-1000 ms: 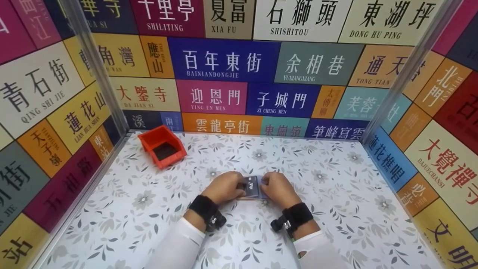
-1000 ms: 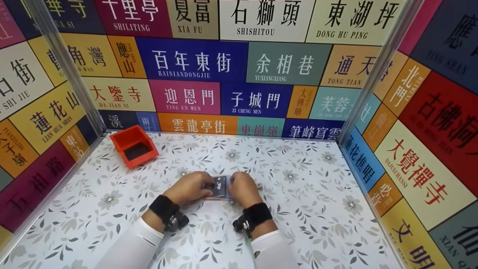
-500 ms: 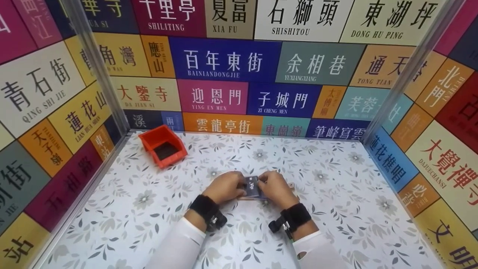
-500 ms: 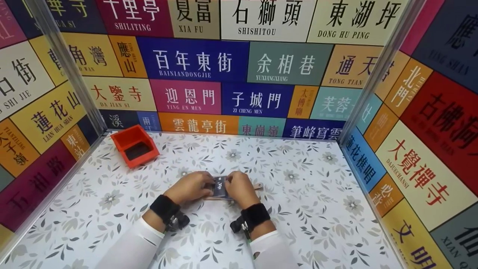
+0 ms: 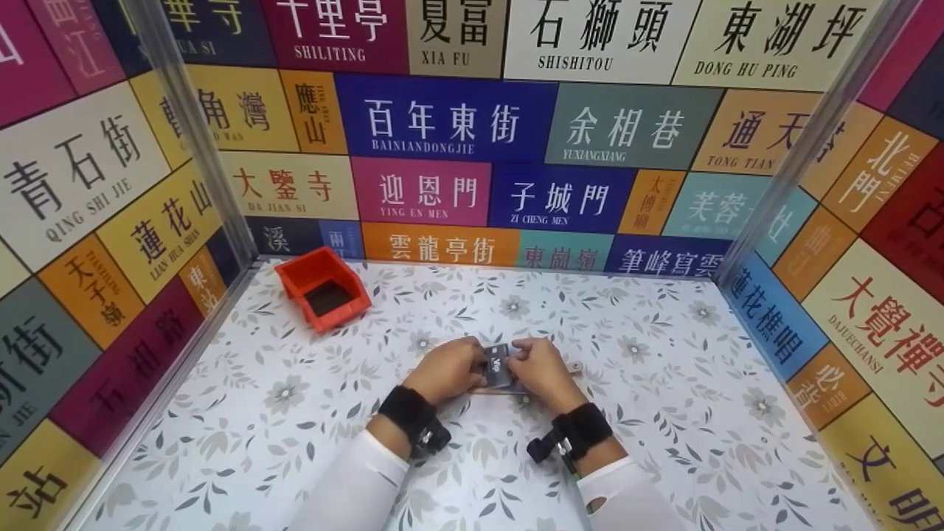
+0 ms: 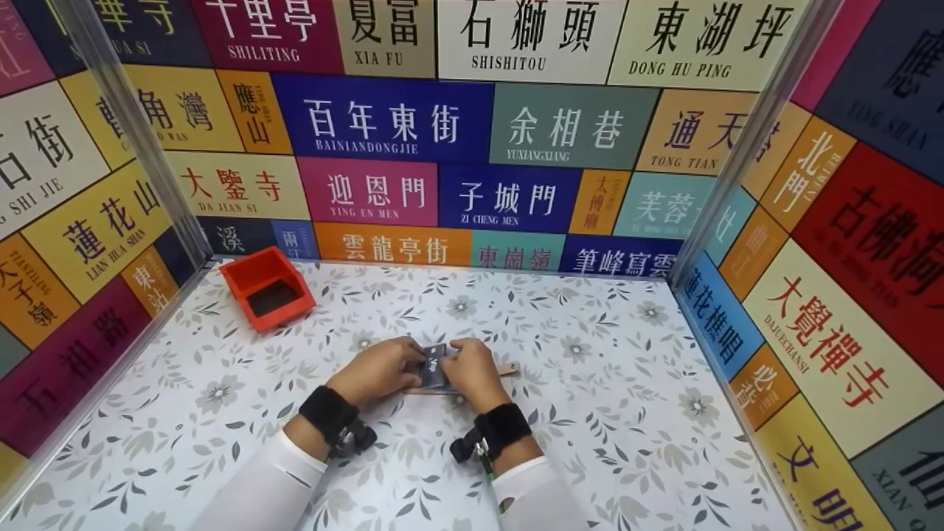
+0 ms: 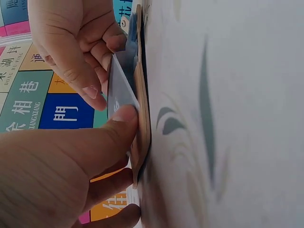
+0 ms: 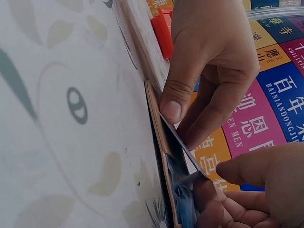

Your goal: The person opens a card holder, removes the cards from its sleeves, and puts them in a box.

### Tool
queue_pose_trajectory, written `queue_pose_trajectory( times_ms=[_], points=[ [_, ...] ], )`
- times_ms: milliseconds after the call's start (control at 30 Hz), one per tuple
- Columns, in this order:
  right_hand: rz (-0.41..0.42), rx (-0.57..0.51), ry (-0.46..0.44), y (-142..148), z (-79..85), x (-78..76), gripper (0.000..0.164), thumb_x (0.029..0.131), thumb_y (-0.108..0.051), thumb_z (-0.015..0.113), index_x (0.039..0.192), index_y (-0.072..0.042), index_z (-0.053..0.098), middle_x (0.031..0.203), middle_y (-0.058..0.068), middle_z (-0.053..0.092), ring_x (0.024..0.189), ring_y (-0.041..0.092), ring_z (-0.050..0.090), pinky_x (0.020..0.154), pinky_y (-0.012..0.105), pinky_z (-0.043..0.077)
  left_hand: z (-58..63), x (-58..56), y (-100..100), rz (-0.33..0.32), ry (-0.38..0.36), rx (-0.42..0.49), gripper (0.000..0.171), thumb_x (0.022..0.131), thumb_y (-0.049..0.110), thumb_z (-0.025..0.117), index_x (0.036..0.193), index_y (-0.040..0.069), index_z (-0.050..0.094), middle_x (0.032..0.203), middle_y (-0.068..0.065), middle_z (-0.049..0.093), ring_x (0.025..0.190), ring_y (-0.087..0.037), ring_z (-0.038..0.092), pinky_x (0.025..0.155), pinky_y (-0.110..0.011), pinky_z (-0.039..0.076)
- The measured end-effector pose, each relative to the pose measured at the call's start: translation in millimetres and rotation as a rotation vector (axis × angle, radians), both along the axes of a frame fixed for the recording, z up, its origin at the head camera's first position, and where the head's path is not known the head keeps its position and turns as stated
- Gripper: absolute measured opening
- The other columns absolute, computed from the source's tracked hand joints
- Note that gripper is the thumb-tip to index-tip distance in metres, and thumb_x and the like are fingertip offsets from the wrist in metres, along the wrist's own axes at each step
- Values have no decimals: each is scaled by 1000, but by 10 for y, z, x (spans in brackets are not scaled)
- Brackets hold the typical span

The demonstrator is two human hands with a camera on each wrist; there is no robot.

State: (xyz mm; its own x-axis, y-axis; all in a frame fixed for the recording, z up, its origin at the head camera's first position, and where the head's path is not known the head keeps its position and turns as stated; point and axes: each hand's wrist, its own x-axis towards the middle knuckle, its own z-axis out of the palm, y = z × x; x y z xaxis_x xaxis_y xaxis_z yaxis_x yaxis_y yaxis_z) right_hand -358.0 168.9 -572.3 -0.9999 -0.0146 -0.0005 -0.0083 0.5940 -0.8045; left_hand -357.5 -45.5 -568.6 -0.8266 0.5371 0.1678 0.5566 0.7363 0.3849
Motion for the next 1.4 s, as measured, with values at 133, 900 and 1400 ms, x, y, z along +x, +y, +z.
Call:
queue_pose_trajectory(
  times_ms=[133,900,1400],
  points=[
    [1,0,-19,-1,-16,-1,32,96,-4,79,128,4,82,109,18,86,82,16,76,71,26,64,-11,3,2,1,-4,-2,19,94,21,92,109,11,85,111,-5,75,93,-20,70,90,-42,62],
    [-10,-70,-55,27,-8,-7,16,102,-15,79,108,-2,85,83,4,75,60,11,59,56,24,50,-31,-25,27,28,21,-56,10,94,19,89,93,14,80,100,1,72,83,-20,66,82,-40,62],
    [-166,-54,34,219,84,-81,12,100,-12,80,102,-1,83,94,9,79,74,15,67,68,26,55,25,2,10,9,-1,-78,17,96,27,90,92,16,78,104,-3,75,82,-17,63,82,-39,61]
  ],
)
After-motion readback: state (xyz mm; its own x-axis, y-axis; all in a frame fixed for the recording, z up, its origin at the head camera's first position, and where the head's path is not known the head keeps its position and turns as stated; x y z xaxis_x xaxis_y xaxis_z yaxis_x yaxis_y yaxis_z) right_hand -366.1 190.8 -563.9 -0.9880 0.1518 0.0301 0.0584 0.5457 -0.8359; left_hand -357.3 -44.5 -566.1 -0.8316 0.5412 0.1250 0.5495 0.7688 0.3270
